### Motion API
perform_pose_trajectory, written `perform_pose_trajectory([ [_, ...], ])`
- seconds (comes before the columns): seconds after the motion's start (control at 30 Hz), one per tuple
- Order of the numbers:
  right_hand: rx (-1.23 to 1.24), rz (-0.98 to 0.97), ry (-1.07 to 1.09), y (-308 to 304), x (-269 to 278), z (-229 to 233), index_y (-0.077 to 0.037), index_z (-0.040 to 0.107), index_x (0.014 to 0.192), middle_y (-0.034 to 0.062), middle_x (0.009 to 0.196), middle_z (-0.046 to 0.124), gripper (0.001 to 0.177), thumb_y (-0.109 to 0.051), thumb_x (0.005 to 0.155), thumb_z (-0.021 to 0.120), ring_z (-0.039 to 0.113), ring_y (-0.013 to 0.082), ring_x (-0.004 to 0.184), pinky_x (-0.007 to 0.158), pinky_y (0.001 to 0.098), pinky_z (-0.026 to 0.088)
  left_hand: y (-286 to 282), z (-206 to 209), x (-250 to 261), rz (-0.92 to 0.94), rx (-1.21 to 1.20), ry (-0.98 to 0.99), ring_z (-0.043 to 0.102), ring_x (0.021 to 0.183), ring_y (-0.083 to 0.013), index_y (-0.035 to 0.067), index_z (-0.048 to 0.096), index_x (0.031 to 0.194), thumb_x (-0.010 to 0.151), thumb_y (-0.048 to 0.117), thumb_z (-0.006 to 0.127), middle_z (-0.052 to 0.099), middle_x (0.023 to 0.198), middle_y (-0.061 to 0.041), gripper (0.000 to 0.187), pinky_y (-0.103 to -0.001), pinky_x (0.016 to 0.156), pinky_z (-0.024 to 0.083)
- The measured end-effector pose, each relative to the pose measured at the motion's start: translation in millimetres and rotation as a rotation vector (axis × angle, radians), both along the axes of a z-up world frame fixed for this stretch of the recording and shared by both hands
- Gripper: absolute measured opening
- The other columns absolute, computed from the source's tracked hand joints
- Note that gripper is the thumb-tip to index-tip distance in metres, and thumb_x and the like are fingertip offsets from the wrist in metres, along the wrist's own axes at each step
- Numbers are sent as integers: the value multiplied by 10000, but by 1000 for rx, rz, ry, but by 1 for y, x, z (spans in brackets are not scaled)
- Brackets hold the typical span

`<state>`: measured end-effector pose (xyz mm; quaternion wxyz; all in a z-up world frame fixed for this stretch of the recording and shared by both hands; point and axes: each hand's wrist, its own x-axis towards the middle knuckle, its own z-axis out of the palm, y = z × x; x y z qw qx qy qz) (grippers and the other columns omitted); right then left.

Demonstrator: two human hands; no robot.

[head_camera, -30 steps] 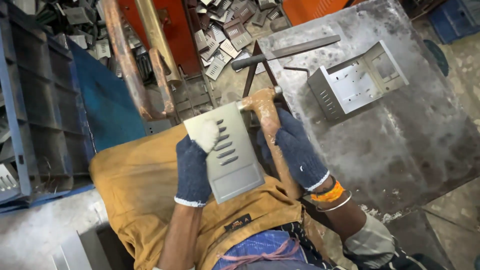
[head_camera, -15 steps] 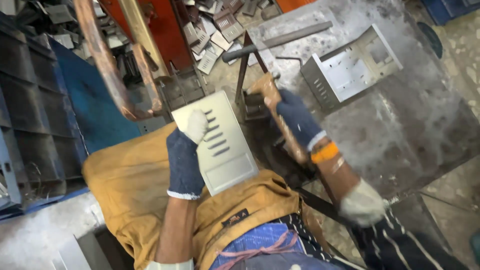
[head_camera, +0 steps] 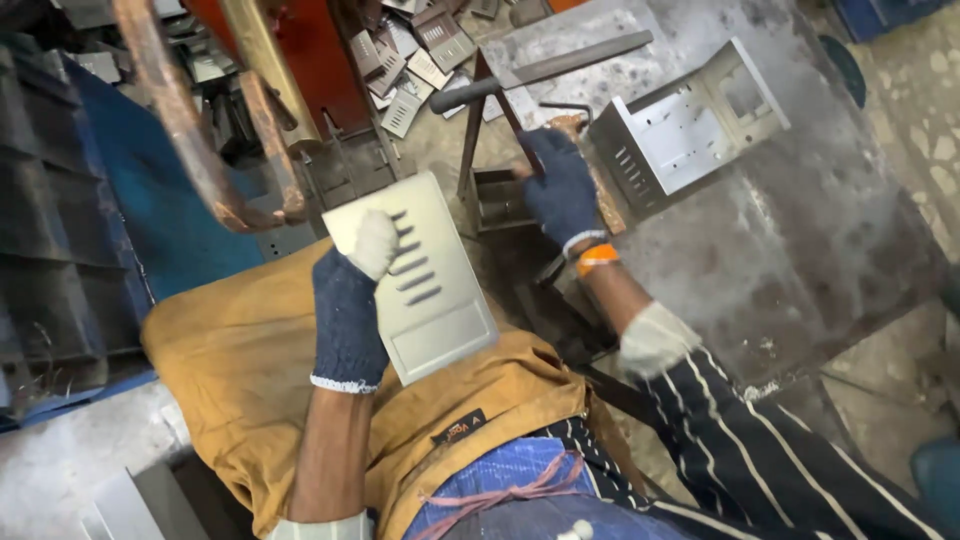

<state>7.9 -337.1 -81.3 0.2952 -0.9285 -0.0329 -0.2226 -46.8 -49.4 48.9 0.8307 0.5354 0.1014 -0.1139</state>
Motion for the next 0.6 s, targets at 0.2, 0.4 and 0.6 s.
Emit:
perform_pose_trajectory([
  [0.2, 641, 591, 315, 92, -23, 100, -45, 673, 1196, 126, 1151, 700, 336, -329, 1083, 535, 648, 233, 1101, 993, 347, 501, 57, -47, -15, -240, 72, -104, 724, 809, -141, -50, 739, 1072, 884, 170, 675, 769, 936, -87, 296, -294, 717, 597],
  [0.4, 98, 537, 174, 143, -24, 135, -31, 615, 612, 154, 555, 560, 461, -308, 972, 688, 573, 334, 530, 553, 454, 429, 117, -76, -24, -148, 456, -413, 681, 844, -166, -59, 748, 989, 780, 51, 760, 736, 920, -115, 236, -327, 754, 575],
  [0.6, -25, 387, -86, 165, 19, 189, -64, 629, 607, 163, 557, 548, 415, -266, 957, 724, 542, 369, 502, 510, 482, 395, 102, -38, 14, 116, 266, -562, 520, 1462, -211, 41, 483, 1562, 964, 237, 738, 547, 1562, -111, 678, -356, 1257, 403],
])
